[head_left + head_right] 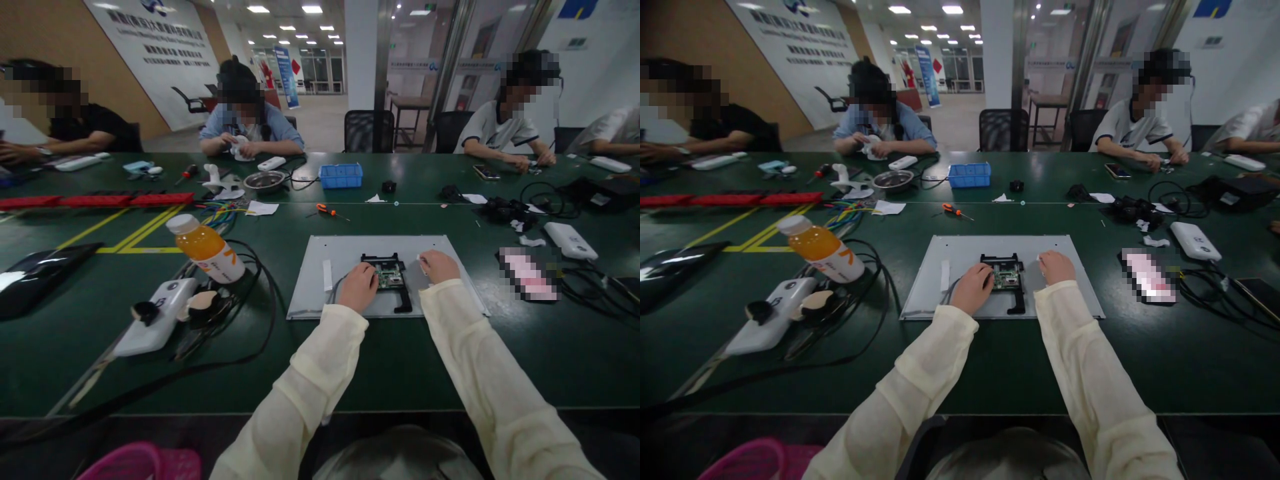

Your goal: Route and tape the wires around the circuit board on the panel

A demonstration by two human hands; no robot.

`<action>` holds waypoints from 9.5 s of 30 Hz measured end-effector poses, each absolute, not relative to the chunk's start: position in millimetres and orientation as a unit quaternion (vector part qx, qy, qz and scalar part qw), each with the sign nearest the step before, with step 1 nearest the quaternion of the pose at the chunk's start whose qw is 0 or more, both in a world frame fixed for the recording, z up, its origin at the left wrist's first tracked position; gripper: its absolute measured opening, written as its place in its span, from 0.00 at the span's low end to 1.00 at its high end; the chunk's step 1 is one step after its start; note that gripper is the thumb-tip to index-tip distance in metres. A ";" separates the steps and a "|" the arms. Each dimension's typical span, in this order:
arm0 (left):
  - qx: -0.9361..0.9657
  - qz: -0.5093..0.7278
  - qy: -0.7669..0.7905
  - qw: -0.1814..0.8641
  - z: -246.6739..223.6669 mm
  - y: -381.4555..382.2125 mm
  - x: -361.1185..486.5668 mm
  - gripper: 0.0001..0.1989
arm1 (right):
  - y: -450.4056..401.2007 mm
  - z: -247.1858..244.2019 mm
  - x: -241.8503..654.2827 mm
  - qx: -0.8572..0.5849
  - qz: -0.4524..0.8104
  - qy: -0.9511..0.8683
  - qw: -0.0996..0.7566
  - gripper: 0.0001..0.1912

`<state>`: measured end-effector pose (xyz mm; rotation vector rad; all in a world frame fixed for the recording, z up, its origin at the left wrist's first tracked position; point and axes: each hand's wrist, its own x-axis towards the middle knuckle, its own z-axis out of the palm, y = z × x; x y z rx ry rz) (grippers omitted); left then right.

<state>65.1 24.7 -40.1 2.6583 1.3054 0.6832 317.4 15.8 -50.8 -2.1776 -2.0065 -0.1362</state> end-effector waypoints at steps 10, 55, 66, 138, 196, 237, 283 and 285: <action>0.881 0.210 0.422 0.037 -38.7 23.4 65.3 0.12 | 12.1 -62.4 321.3 -0.739 -0.070 -0.656 0.140 0.13; 0.881 0.198 0.429 0.020 -39.2 21.4 66.4 0.11 | 15.3 -51.6 328.8 -0.723 0.012 -0.658 0.211 0.16; 0.880 0.195 0.432 0.017 -39.8 21.7 67.2 0.12 | 1.9 -82.8 367.2 -0.734 0.066 -0.604 0.303 0.14; 0.807 0.305 0.501 0.072 -5.9 29.4 26.8 0.18 | -28.9 -63.9 283.2 -0.649 0.042 -0.647 0.399 0.11; 0.788 0.184 0.587 -0.016 -24.8 -29.9 15.3 0.06 | -75.0 -36.6 149.0 -0.502 0.129 -0.832 0.197 0.32; 0.769 0.240 0.592 0.011 -48.5 -24.1 8.9 0.18 | -89.4 -52.8 148.3 -0.516 0.132 -0.816 0.225 0.32; 0.855 0.100 0.499 -0.098 -16.9 -35.5 7.5 0.11 | -117.3 -36.3 148.4 -0.569 0.035 -0.722 0.392 0.14; 0.848 0.108 0.508 -0.104 -13.8 -32.6 3.5 0.11 | -118.2 -36.8 148.6 -0.571 0.040 -0.721 0.389 0.14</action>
